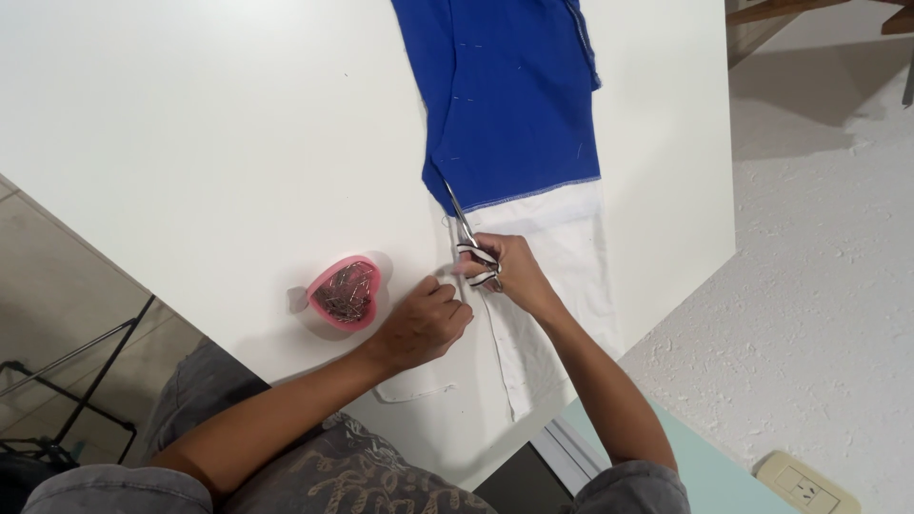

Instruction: Cutting fabric pieces with scissors on a cutting table following a pinned pattern

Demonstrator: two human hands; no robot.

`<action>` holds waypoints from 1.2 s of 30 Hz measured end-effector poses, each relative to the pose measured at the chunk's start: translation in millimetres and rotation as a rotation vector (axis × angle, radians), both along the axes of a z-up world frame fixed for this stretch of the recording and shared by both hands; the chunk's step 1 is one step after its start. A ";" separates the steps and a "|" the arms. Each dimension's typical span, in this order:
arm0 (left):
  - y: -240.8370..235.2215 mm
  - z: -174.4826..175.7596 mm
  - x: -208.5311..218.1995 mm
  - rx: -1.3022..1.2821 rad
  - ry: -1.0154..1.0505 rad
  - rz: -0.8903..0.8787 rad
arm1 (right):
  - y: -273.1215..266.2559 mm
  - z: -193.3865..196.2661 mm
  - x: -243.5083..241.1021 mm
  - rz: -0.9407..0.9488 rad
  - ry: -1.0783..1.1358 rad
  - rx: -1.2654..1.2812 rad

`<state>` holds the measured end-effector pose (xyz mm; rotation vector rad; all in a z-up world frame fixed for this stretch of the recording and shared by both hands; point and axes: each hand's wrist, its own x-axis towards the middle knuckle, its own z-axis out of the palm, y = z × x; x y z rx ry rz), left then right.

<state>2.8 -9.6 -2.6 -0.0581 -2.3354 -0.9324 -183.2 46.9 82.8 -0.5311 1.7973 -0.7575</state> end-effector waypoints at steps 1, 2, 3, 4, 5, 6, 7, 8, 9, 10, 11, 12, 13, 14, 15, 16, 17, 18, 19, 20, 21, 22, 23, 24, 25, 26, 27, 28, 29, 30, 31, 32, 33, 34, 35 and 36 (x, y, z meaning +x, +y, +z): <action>1.1 -0.2 0.7 -0.001 0.001 -0.002 | -0.4 1.2 1.8 -0.002 0.001 -0.001; 1.1 -1.0 0.0 -0.008 -0.001 0.002 | -2.5 1.9 2.0 -0.003 0.007 0.001; 0.8 -2.0 -0.5 -0.016 -0.003 0.006 | -4.9 2.4 2.4 -0.004 0.013 0.002; 0.8 -2.4 -0.5 -0.013 -0.004 0.010 | -1.3 -2.4 0.4 0.000 0.012 0.005; 0.9 -3.1 -0.4 -0.012 0.001 0.006 | 2.4 -7.5 -1.7 0.015 0.033 0.011; 1.2 -4.0 -0.3 -0.010 0.006 -0.001 | 6.8 -12.7 -3.6 0.027 0.053 0.017; 1.8 -3.1 0.5 -0.007 0.005 0.001 | 1.5 -7.0 -2.3 0.029 0.052 0.020; 0.8 -3.0 0.5 -0.008 0.007 -0.005 | -5.0 -1.6 -1.7 0.033 0.046 0.018; -0.1 -2.5 0.2 -0.008 0.009 -0.010 | -11.4 4.1 -1.2 0.036 0.041 0.016; 1.3 -3.8 0.4 -0.009 0.009 -0.010 | -15.6 4.1 -3.1 0.036 0.041 0.016; 2.9 -5.0 0.4 0.000 0.004 -0.024 | -19.6 4.2 -5.2 0.036 0.036 0.010; 3.8 -6.5 0.6 0.008 0.000 -0.038 | -23.9 4.0 -7.1 0.034 0.032 0.002; 5.0 -7.3 0.9 0.006 0.001 -0.039 | -26.3 6.0 -6.6 0.033 0.032 0.001; 6.0 -8.0 0.9 0.002 -0.006 -0.036 | -29.3 8.0 -6.5 0.041 0.034 -0.001; 6.9 -9.0 1.1 -0.002 -0.013 -0.032 | -32.5 9.7 -6.1 0.049 0.037 -0.003; 7.2 -9.5 1.4 -0.001 -0.013 -0.030 | -32.1 8.9 -7.0 0.051 0.036 -0.001; 7.6 -10.2 1.7 0.007 -0.009 -0.035 | -31.7 7.8 -7.8 0.060 0.050 0.004; 7.9 -11.2 1.7 0.015 -0.006 -0.038 | -31.6 6.5 -9.0 0.072 0.064 0.009; 7.3 -11.4 1.3 0.016 -0.007 -0.034 | -30.7 4.5 -11.2 0.075 0.063 0.010; 7.0 -11.3 1.7 0.021 -0.010 -0.034 | -29.0 3.0 -12.5 0.083 0.066 0.016; 6.8 -11.0 1.9 0.026 -0.013 -0.034 | -27.0 1.6 -13.9 0.092 0.070 0.023; 6.5 -10.9 1.6 0.026 -0.012 -0.033 | -33.0 5.6 -13.1 0.092 0.070 0.023; 6.4 -10.6 1.1 0.022 -0.011 -0.040 | -38.8 9.9 -12.4 0.095 0.064 0.016; 5.9 -10.2 1.2 0.017 -0.011 -0.049 | -44.5 14.0 -11.3 0.096 0.057 0.008; 5.3 -9.7 0.5 0.017 -0.010 -0.051 | -45.8 11.4 -12.8 0.095 0.057 0.008; 4.9 -9.1 0.5 0.021 -0.016 -0.055 | -46.9 8.6 -13.9 0.077 0.038 -0.001; 4.3 -8.4 0.6 0.025 -0.022 -0.060 | -48.1 5.9 -14.8 0.059 0.019 -0.010; 3.7 -7.7 0.8 0.022 -0.021 -0.059 | -44.6 1.7 -16.1 0.060 0.020 -0.012; 2.9 -7.1 1.0 0.025 -0.022 -0.063 | -41.3 -2.7 -17.4 0.070 0.034 -0.014; 3.3 -5.8 1.2 0.032 -0.022 -0.068 | -37.1 -6.4 -18.7 0.080 0.048 -0.013; 3.8 -8.4 1.0 0.033 -0.022 -0.067 | -40.2 -3.6 -18.6 0.081 0.049 -0.012; 5.7 -10.4 1.5 0.023 -0.024 -0.062 | -42.5 -0.9 -18.0 0.091 0.054 -0.013; 7.8 -12.4 2.0 0.013 -0.026 -0.056 | -44.5 2.0 -17.5 0.100 0.059 -0.014; 7.1 -11.3 2.7 0.014 -0.026 -0.059 | -47.3 3.2 -16.9 0.098 0.059 -0.014; 6.7 -9.8 3.3 0.025 -0.031 -0.059 | -49.8 4.9 -16.6 0.104 0.056 -0.006; 5.5 -8.8 2.8 0.033 -0.034 -0.057 | -53.3 6.4 -17.1 0.111 0.055 -0.002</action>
